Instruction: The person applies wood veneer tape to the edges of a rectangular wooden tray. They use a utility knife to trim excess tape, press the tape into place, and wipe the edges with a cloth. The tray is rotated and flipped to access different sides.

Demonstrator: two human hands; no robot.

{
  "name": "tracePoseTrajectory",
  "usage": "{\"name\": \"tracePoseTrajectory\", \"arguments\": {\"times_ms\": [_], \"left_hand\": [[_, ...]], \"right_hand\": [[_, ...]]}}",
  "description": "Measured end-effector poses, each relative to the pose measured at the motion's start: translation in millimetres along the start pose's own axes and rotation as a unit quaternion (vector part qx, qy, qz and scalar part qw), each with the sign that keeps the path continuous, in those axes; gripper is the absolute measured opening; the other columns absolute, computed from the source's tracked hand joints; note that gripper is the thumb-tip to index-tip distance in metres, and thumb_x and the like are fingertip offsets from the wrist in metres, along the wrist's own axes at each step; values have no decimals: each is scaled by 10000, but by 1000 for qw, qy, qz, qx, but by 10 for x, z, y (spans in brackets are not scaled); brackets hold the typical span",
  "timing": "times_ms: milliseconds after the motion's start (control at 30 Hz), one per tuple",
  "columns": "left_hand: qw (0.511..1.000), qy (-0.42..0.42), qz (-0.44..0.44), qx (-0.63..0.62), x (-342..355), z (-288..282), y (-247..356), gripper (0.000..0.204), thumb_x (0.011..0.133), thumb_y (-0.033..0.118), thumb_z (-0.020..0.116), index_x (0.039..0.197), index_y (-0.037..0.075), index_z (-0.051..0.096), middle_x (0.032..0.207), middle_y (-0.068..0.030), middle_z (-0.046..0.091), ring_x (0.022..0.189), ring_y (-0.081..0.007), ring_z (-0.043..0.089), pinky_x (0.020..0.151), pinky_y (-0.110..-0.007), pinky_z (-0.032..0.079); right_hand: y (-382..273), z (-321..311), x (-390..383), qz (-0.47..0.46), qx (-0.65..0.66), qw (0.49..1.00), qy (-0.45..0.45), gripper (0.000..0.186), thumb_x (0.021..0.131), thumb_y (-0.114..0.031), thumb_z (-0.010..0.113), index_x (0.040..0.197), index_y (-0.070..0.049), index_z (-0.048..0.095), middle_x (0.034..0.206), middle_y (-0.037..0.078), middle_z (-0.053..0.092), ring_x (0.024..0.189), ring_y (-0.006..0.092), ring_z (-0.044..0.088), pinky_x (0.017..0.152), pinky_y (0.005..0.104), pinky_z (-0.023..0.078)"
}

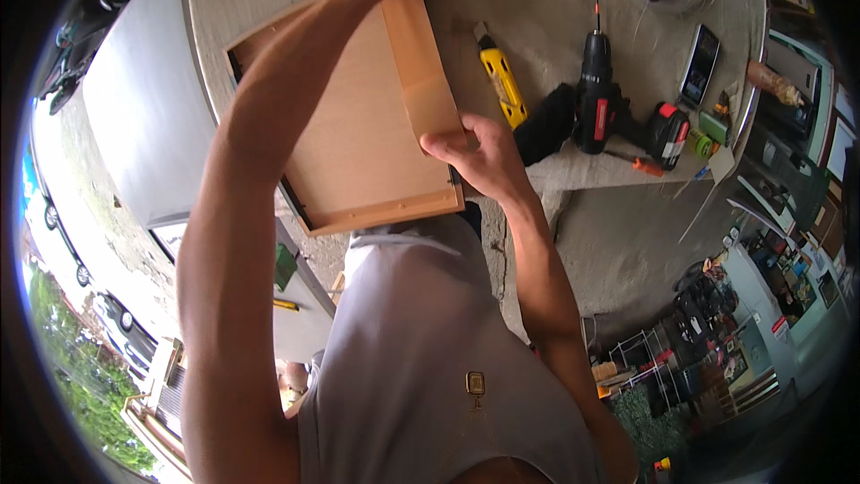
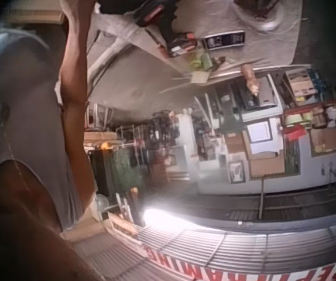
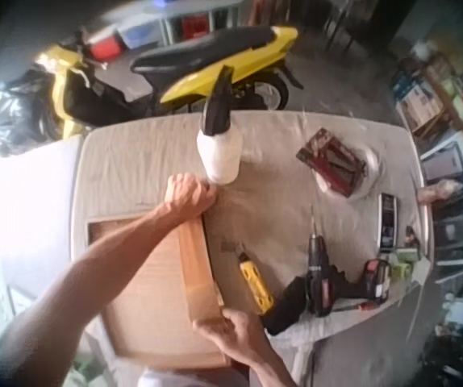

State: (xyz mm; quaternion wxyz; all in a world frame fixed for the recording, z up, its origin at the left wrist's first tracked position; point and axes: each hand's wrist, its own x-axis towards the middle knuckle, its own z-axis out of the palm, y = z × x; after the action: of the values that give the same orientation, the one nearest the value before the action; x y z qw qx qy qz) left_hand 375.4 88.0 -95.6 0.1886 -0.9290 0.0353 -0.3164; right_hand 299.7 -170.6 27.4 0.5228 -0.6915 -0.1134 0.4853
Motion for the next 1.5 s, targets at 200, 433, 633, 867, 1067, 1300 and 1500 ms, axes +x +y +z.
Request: {"name": "tracePoseTrajectory", "arguments": {"times_ms": [200, 433, 633, 867, 1067, 1300, 1500], "left_hand": [[998, 21, 65, 3, 118, 214, -3, 115, 670, 101, 617, 617, 126, 517, 552, -30, 422, 526, -200, 469, 398, -360, 373], [960, -228, -98, -129, 99, 246, -78, 94, 739, 112, 590, 651, 79, 575, 561, -116, 562, 494, -303, 585, 416, -456, 470], [893, -269, -282, -228, 244, -45, -134, 330, 849, 320, 516, 775, 67, 714, 777, -206, 672, 736, -387, 656, 710, -468, 524], [870, -320, -288, -239, 346, -24, -98, 397, 849, 404, 504, 837, 87, 741, 735, -160, 686, 779, -355, 671, 764, -450, 516], [861, -338, -299, -234, 357, -41, -88, 411, 829, 436, 517, 836, 94, 747, 732, -123, 701, 761, -314, 682, 749, -423, 517], [861, -348, -290, -231, 356, 7, -105, 401, 816, 438, 537, 854, 100, 751, 751, -129, 702, 774, -308, 680, 740, -423, 513], [867, -336, -286, -231, 346, -28, -101, 423, 823, 461, 548, 874, 96, 756, 758, -126, 705, 756, -294, 679, 729, -416, 510]], "right_hand": [[340, 99, -337, -63, -28, 997, 46, 307, 815, -241, 764, 1000, -14, 670, 843, 100, 721, 776, 175, 693, 751, 284, 518], [747, 226, -848, -97, -141, 977, 127, 392, 788, -366, 773, 991, -54, 651, 935, 74, 683, 925, 219, 631, 887, 433, 370], [966, 268, -1349, -123, -218, 964, 88, 409, 807, -351, 764, 1021, -36, 613, 938, 95, 676, 918, 229, 622, 827, 398, 427], [1097, 505, -1603, -75, -1, 978, 192, 485, 858, -150, 733, 1270, 11, 533, 1035, 130, 688, 852, 209, 685, 740, 307, 539], [1469, 490, -1503, -140, 38, 986, 83, 234, 820, -13, 740, 1049, -27, 693, 956, 136, 697, 812, 159, 691, 667, 255, 571], [1699, 603, -1457, -56, 150, 983, 90, 196, 827, -22, 738, 1019, -18, 699, 942, 98, 702, 780, 115, 666, 668, 232, 562], [1787, 615, -1444, -45, 164, 981, 91, 157, 823, -19, 738, 977, -12, 710, 929, 105, 716, 825, 122, 688, 698, 239, 572]]}}
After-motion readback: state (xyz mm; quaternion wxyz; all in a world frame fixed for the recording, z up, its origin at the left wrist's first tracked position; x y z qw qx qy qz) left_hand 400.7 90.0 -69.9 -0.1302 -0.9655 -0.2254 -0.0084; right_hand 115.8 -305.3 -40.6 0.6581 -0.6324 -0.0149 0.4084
